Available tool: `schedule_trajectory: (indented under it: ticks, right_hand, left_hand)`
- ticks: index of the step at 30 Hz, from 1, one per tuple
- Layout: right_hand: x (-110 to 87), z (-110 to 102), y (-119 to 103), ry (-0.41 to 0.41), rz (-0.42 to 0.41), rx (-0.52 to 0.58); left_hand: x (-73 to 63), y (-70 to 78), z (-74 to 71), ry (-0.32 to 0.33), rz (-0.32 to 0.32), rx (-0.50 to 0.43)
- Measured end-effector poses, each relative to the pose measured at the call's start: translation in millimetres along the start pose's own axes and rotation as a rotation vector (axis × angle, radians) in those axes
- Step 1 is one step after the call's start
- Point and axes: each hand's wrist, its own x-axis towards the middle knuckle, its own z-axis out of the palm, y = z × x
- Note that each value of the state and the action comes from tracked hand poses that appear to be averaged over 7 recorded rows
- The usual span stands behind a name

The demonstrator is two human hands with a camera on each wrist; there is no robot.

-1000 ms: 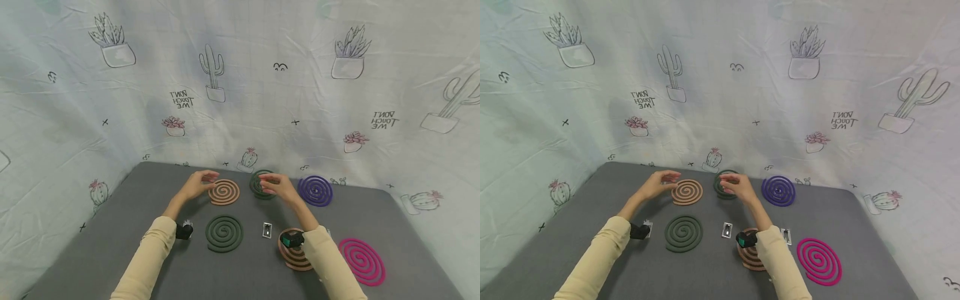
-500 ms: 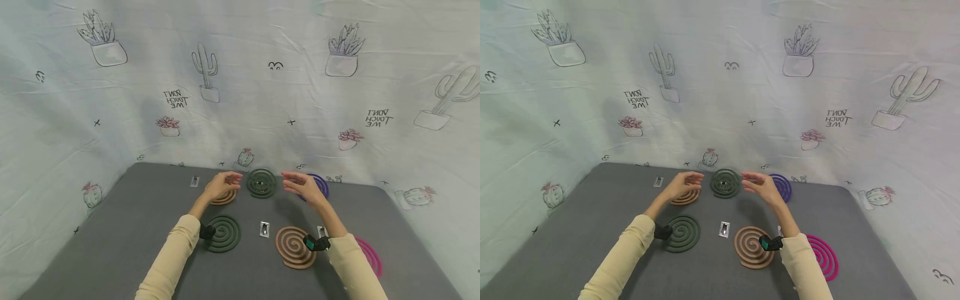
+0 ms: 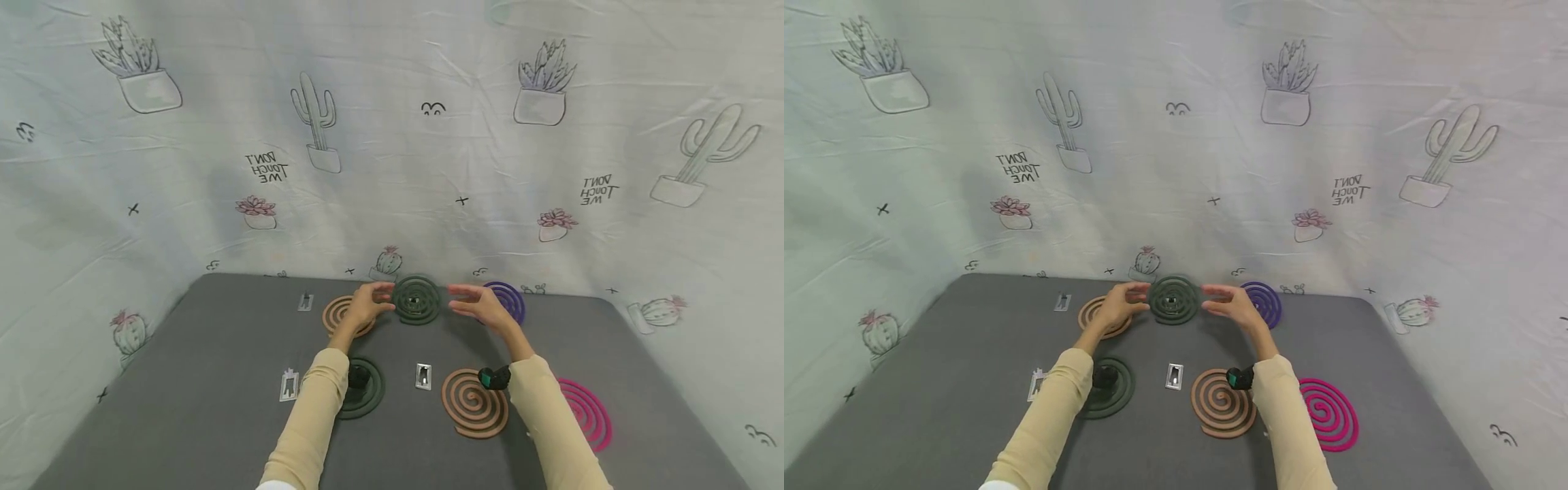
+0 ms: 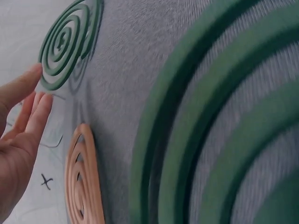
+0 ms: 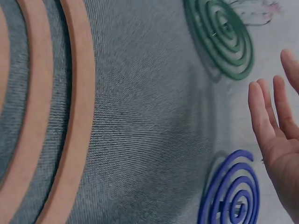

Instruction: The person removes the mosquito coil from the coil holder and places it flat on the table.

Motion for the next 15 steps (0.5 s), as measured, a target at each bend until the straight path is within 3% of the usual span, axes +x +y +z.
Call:
schedule_trajectory:
  ticks: [6,15]
  right_hand:
    - [15.7,9,9,0.04,0.014,-0.147]
    - [34.3,20,18,0.151,0.084,-0.266]
  left_hand:
    - [6.4,-0.4,11.3,0.026,-0.074,0.014]
    - [18.5,-2.6,21.4,0.049,-0.1,0.105]
